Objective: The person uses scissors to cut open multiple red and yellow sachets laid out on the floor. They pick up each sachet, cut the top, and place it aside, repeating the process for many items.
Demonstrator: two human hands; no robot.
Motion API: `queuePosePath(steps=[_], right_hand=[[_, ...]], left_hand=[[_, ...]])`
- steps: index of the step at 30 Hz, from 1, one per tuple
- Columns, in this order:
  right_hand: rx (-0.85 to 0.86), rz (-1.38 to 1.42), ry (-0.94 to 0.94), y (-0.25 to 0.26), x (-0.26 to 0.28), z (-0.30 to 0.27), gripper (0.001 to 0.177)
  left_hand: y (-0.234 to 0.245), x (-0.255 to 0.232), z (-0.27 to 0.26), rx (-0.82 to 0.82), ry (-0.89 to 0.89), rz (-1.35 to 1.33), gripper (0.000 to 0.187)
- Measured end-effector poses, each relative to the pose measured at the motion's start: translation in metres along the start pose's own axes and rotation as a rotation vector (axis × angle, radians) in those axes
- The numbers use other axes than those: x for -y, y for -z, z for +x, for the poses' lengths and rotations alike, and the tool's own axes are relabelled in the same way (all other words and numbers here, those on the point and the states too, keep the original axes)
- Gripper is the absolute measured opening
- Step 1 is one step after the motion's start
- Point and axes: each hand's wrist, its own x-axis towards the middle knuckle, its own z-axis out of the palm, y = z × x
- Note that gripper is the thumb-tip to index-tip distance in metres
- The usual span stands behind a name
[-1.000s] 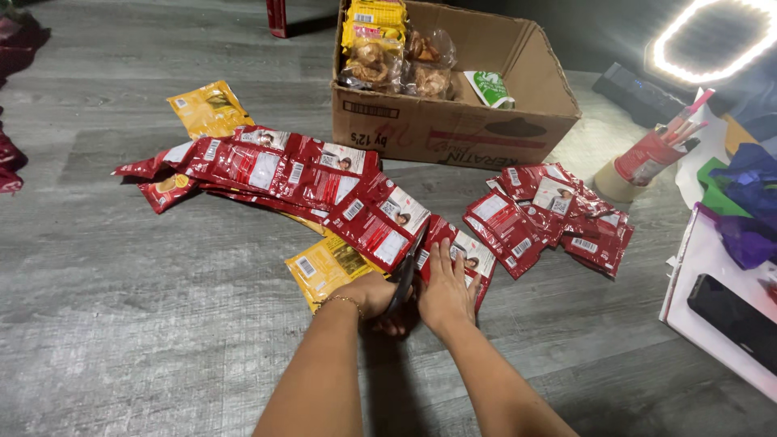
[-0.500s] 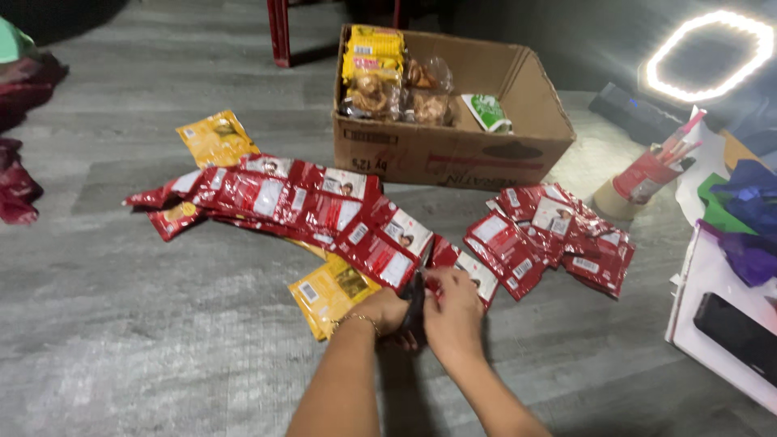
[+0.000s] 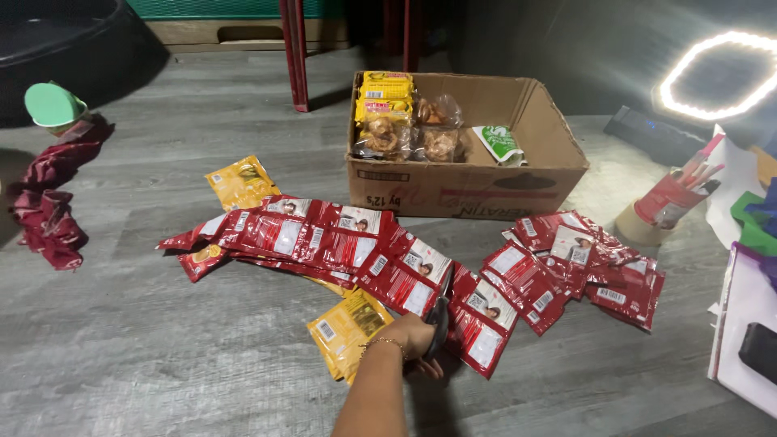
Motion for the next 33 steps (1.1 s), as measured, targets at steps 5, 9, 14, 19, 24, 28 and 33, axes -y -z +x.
queuePosePath(steps=[5,9,14,19,24,28,33], right_hand=[[-0.097,0.045,-0.03,0.028,0.001,-0.003,0.025],[-0.145,0.082,-0.043,0.04,-0.005,-0.006,0.028],[-0.15,0.14,-0.067,0.049,-0.027,-0.032,0.031],[-0.131,0.187,-0.124,0.049,-0.043,-0.032,0.034],[-0.15,0.204,-0.291,0.066,-0.078,-0.062,0.038],[-0.317,0.074,-0.734,0.056,-0.166,-0.034,0.041],[-0.482,-0.537,-0.856,0.037,-0.242,-0.026,0.052]], left_hand=[[-0.008,0.001,0.015,0.045,-0.022,-0.176,0.053],[0.001,0.001,0.027,0.061,-0.018,-0.24,0.048],[0.005,0.0,0.021,0.071,-0.038,-0.225,0.056],[0.008,-0.008,0.007,0.033,-0.022,-0.168,0.056],[0.012,-0.011,-0.004,0.01,-0.021,-0.051,0.06],[0.011,-0.016,-0.008,-0.02,-0.002,0.002,0.06],[0.011,-0.017,-0.013,-0.078,-0.027,0.102,0.054]])
